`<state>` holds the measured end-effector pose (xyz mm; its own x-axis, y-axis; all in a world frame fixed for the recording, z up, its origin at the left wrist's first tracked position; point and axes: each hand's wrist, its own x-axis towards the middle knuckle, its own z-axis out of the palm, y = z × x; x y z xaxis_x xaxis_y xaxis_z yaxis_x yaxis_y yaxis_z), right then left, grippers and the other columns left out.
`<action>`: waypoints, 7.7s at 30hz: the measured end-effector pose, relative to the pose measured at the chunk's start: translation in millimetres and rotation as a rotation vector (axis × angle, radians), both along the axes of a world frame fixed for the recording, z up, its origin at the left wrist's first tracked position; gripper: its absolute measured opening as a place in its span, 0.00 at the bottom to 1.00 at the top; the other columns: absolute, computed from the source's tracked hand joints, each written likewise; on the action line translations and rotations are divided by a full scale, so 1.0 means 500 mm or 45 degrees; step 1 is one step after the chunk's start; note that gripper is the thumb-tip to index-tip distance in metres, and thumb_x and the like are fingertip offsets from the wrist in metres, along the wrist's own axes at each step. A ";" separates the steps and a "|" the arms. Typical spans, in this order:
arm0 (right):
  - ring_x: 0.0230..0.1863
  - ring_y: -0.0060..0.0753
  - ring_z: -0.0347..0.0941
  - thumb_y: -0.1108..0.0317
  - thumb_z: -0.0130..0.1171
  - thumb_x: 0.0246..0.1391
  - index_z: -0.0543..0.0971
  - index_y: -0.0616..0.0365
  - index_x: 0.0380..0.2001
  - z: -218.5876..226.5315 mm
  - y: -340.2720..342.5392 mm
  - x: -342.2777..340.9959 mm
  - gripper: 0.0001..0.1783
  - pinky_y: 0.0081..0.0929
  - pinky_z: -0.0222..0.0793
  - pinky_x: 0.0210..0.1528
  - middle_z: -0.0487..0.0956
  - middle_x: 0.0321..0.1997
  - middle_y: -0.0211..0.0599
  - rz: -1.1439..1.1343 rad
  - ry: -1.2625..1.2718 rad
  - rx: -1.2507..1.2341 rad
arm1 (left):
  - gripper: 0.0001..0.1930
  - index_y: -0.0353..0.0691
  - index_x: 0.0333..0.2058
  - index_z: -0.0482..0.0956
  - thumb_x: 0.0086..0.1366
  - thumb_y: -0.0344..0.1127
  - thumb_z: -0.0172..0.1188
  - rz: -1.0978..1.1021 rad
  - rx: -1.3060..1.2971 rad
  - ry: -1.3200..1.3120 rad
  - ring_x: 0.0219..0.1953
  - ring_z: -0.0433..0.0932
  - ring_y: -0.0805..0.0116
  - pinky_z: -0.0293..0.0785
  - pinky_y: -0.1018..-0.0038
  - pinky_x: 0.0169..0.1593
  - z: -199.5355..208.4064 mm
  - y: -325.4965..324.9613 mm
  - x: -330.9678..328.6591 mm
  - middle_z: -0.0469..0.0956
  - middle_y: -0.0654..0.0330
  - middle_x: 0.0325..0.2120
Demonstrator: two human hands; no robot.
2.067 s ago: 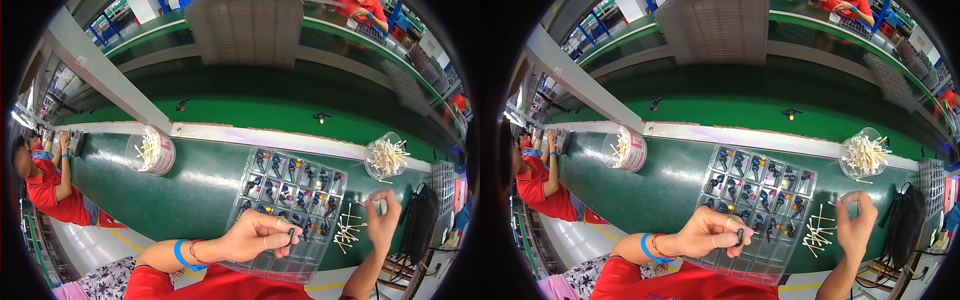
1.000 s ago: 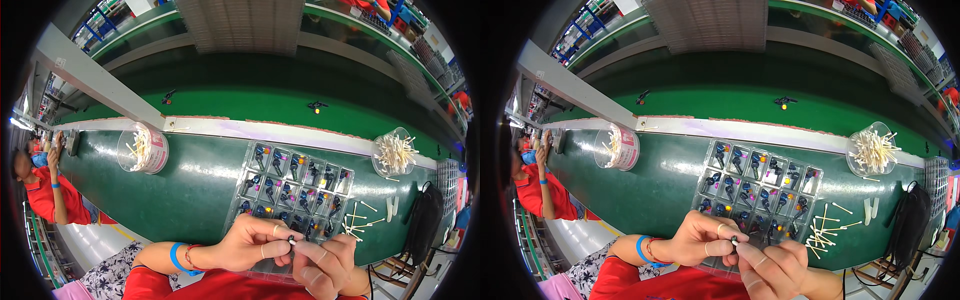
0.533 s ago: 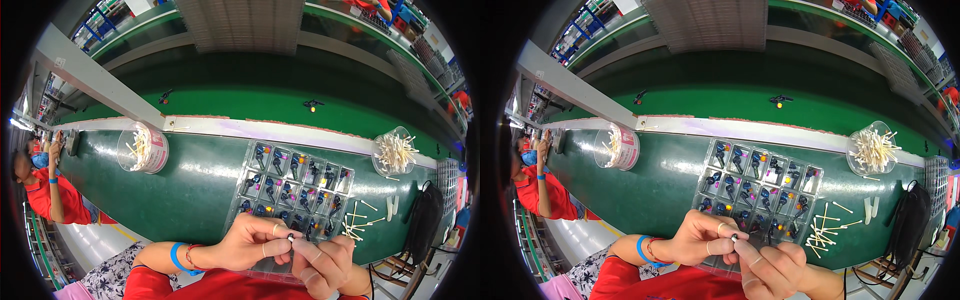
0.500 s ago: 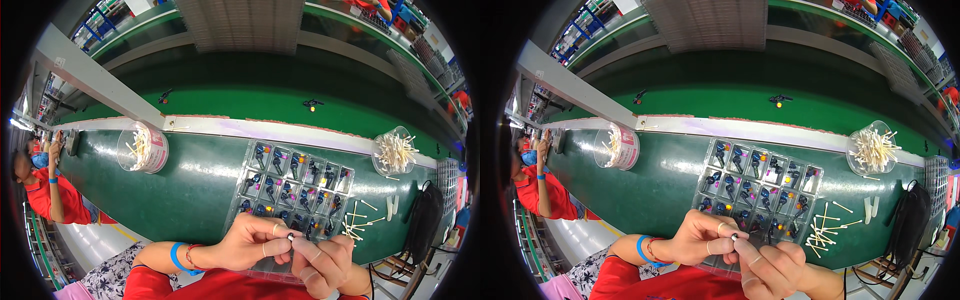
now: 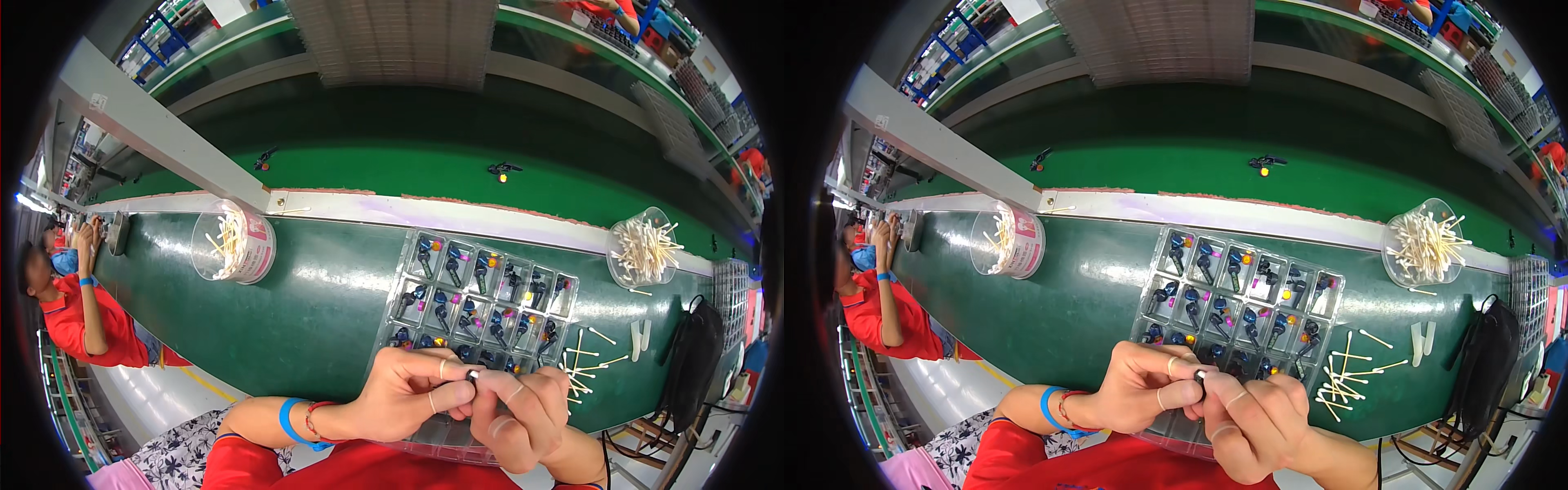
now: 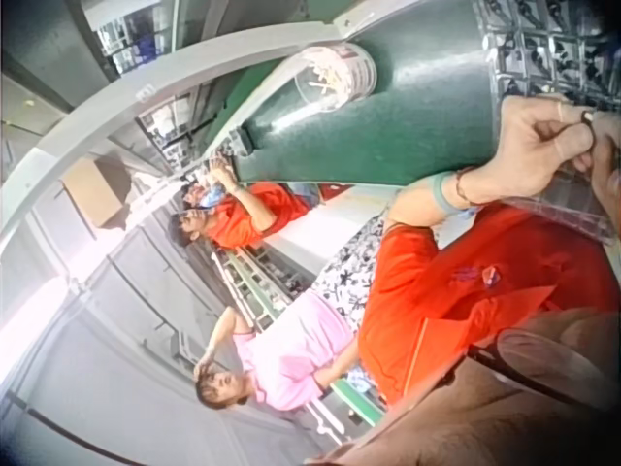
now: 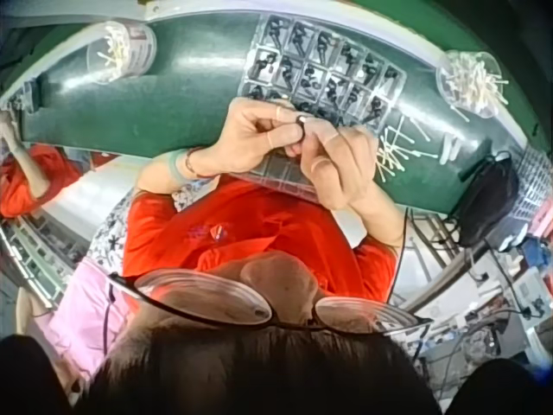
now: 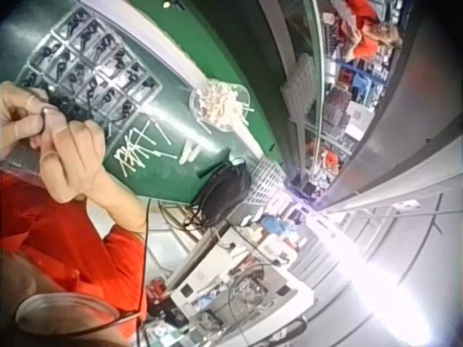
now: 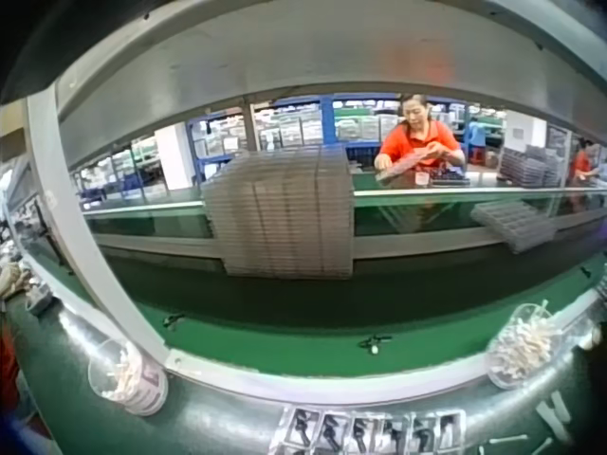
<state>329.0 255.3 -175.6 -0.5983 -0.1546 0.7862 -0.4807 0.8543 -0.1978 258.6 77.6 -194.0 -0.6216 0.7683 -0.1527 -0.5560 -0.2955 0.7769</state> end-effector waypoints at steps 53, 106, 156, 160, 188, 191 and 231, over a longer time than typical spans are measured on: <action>0.25 0.31 0.71 0.86 0.74 0.41 0.63 0.50 0.24 -0.006 0.044 0.007 0.27 0.29 0.60 0.28 0.88 0.40 0.37 0.173 -0.145 -0.455 | 0.11 0.30 0.51 0.85 0.73 0.21 0.59 -0.129 0.031 0.025 0.36 0.86 0.68 0.89 0.72 0.41 0.021 -0.001 -0.022 0.84 0.50 0.41; 0.39 0.29 0.79 0.89 0.54 0.60 0.66 0.59 0.36 -0.058 0.094 0.010 0.13 0.26 0.76 0.44 0.83 0.42 0.53 0.081 -0.192 -1.415 | 0.12 0.38 0.42 0.88 0.58 0.32 0.69 0.294 -1.970 2.134 0.42 0.83 0.45 0.81 0.55 0.49 -0.001 0.009 -0.462 0.83 0.49 0.39; 0.37 0.37 0.68 0.78 0.69 0.42 0.81 0.45 0.43 0.013 0.044 0.044 0.23 0.50 0.60 0.51 0.74 0.36 0.27 -0.198 -0.271 -0.066 | 0.15 0.30 0.57 0.81 0.76 0.26 0.58 -0.229 0.014 -0.116 0.40 0.85 0.73 0.85 0.75 0.46 0.022 0.017 -0.027 0.86 0.55 0.43; 0.41 0.35 0.66 0.72 0.71 0.41 0.84 0.42 0.41 0.016 0.043 0.057 0.20 0.50 0.59 0.55 0.73 0.37 0.24 -0.221 -0.249 0.018 | 0.15 0.30 0.58 0.81 0.76 0.25 0.57 -0.245 0.011 -0.121 0.39 0.84 0.74 0.84 0.76 0.44 0.026 0.015 -0.022 0.85 0.55 0.42; 0.39 0.29 0.61 0.54 0.69 0.55 0.89 0.45 0.36 0.002 0.030 0.043 0.11 0.47 0.55 0.57 0.69 0.30 0.19 -0.342 -0.111 0.183 | 0.13 0.28 0.55 0.83 0.75 0.23 0.57 -0.155 -0.074 0.084 0.36 0.84 0.70 0.83 0.75 0.38 0.033 0.017 -0.014 0.82 0.52 0.40; 0.39 0.35 0.60 0.66 0.68 0.43 0.88 0.48 0.37 0.003 0.025 0.043 0.14 0.45 0.52 0.48 0.69 0.31 0.23 -0.355 -0.120 0.190 | 0.13 0.27 0.54 0.83 0.75 0.21 0.56 -0.135 -0.091 0.069 0.38 0.83 0.73 0.84 0.76 0.41 0.032 0.018 -0.012 0.81 0.56 0.40; 0.33 0.35 0.59 0.74 0.62 0.41 0.84 0.52 0.37 -0.020 0.016 0.028 0.16 0.41 0.49 0.45 0.67 0.28 0.25 -0.335 -0.066 0.119 | 0.12 0.27 0.52 0.83 0.74 0.21 0.57 -0.108 -0.188 0.178 0.38 0.84 0.73 0.85 0.76 0.42 0.017 0.021 -0.004 0.82 0.56 0.39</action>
